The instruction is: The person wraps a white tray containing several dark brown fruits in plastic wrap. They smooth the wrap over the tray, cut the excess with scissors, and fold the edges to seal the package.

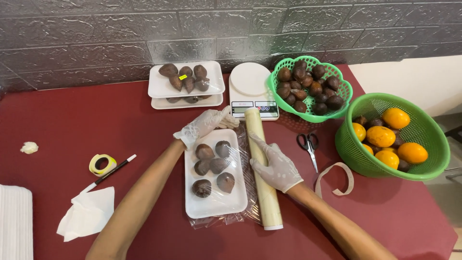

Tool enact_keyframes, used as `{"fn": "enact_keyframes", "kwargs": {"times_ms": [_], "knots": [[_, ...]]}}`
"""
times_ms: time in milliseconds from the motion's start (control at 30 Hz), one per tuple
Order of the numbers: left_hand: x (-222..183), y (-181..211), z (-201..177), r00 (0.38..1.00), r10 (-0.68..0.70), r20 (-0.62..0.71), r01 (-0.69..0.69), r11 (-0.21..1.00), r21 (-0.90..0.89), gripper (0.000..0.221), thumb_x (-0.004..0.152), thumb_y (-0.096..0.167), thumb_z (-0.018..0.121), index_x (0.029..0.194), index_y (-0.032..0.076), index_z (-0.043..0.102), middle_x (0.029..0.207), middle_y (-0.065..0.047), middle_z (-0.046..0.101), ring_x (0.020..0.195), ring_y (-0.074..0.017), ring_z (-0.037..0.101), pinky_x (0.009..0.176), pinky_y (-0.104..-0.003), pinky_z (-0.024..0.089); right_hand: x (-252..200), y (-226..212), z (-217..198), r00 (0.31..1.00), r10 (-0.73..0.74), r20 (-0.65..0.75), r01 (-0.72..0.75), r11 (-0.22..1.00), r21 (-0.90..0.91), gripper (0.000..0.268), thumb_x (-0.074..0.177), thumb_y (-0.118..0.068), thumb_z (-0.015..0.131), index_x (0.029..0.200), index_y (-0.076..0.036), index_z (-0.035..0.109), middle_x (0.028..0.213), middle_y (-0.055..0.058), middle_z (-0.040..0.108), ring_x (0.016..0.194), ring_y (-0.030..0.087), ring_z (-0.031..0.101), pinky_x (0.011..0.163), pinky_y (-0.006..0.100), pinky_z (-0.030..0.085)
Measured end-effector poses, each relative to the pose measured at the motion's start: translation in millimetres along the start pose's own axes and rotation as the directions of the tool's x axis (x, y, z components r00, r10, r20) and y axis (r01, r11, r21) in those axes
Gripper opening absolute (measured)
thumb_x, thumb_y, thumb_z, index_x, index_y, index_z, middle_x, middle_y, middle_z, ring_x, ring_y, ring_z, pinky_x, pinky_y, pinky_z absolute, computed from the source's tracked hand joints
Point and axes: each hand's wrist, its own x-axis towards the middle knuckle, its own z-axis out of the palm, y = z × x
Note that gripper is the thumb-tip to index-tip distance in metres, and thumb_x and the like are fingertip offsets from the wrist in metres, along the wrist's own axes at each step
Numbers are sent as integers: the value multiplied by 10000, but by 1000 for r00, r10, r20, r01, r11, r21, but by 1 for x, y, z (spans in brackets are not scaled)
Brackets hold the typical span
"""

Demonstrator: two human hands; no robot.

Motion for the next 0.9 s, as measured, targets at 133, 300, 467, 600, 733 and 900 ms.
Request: {"fn": "enact_keyframes", "kwargs": {"times_ms": [133,300,467,600,733,900], "knots": [[10,1,0,997,-70,38,68,997,44,748,1028,662,335,1155,73,778,1156,-185,754,1177,-304,681,1100,-419,473,3,3,2,1000,-2,3,2,1000,13,740,856,-514,624,1554,-480,380,1248,37,563,1184,353,639,1011,485,549],[26,-1,-1,987,-141,75,125,973,195,774,1004,696,272,1153,140,789,1137,-100,764,1127,-196,700,1059,-299,511,4,1,4,1000,12,-4,-12,1000,-24,696,876,-542,589,1538,-514,378,1299,-5,544,1194,317,636,1034,461,542],[47,-24,-7,989,-134,55,119,970,210,716,1008,674,297,1089,177,805,1078,-81,785,1049,-198,740,979,-298,558,2,-3,0,1000,1,22,0,1000,-29,704,885,-529,574,1553,-506,357,1297,25,538,1192,360,632,1033,476,540],[60,-43,-14,993,-113,-17,113,993,-27,658,1052,538,299,1211,86,750,1104,-152,768,1007,-254,743,986,-364,563,3,3,2,1000,-26,-12,25,999,-41,700,891,-511,566,1561,-453,369,1293,59,546,1179,397,637,1019,513,537],[-20,11,-5,991,35,-128,-57,983,-175,501,1045,492,401,1240,157,717,1145,-62,764,1022,-198,753,965,-373,583,3,3,4,999,-28,-22,28,999,-26,698,893,-502,566,1562,-459,372,1282,49,551,1160,387,649,1002,512,543],[-140,39,67,823,563,-77,-467,747,474,248,877,229,716,1094,109,692,859,-147,701,829,-302,716,759,-432,598,-1,-2,-1,1000,-21,19,22,999,-41,716,893,-530,550,1573,-466,336,1304,55,532,1182,395,633,1040,512,529]]}}
